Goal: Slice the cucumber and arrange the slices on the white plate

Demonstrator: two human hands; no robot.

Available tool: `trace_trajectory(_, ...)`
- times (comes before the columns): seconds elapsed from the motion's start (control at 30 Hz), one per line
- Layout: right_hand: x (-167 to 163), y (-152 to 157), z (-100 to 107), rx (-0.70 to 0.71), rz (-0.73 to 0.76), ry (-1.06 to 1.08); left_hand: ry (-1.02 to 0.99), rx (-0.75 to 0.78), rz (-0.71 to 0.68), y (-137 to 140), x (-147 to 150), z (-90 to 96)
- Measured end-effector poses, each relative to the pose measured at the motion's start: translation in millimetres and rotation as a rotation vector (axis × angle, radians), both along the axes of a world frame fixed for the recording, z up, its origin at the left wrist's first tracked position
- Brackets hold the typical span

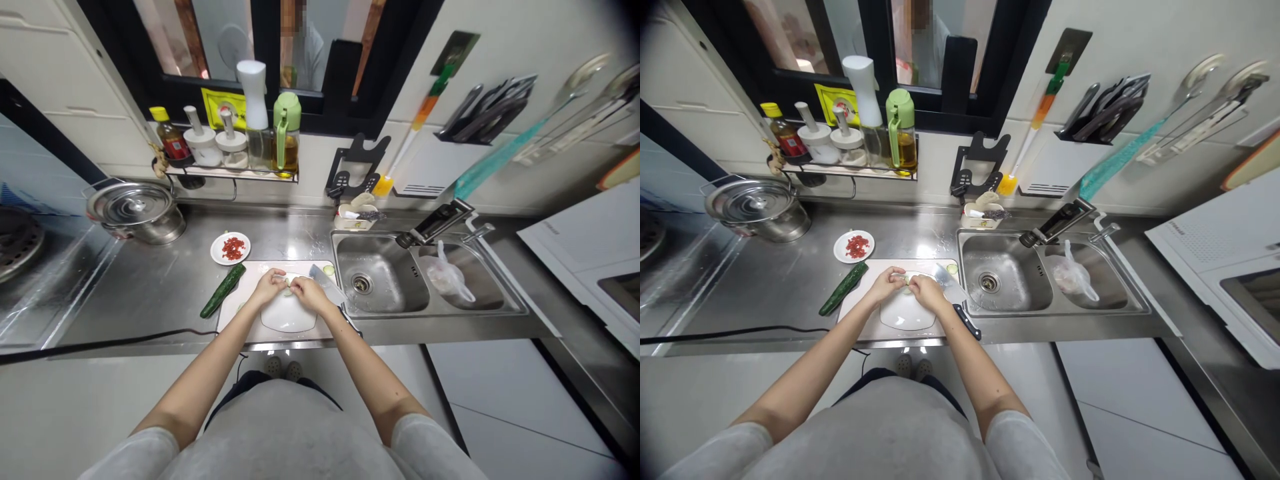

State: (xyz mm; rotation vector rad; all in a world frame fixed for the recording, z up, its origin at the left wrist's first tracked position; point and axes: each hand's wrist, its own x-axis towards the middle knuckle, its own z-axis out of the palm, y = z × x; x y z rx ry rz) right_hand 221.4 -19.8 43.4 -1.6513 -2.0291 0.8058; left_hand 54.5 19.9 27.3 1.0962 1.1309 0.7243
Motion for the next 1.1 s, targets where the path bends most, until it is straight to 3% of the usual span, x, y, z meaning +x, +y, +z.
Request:
trace_trajectory(0.2,0,11,-6,-0.085,0.032,-0.192,0.260,0.042,0.026,11,11,-25.7)
trace_trajectory(0.4,1,20,-12,-0.227,-0.008,-0.283,0.380,0.083,0.028,15,14,-38.3)
trace_trajectory(0.63,-4,26,-20,-0.298,-0.076,-0.314,0.652,0.224,-0.072,15,16,-35.8)
trace_trajectory(1.1,-9,29,-23,-0.309,-0.162,-0.349,0.862,0.430,-0.197,12,18,-27.3)
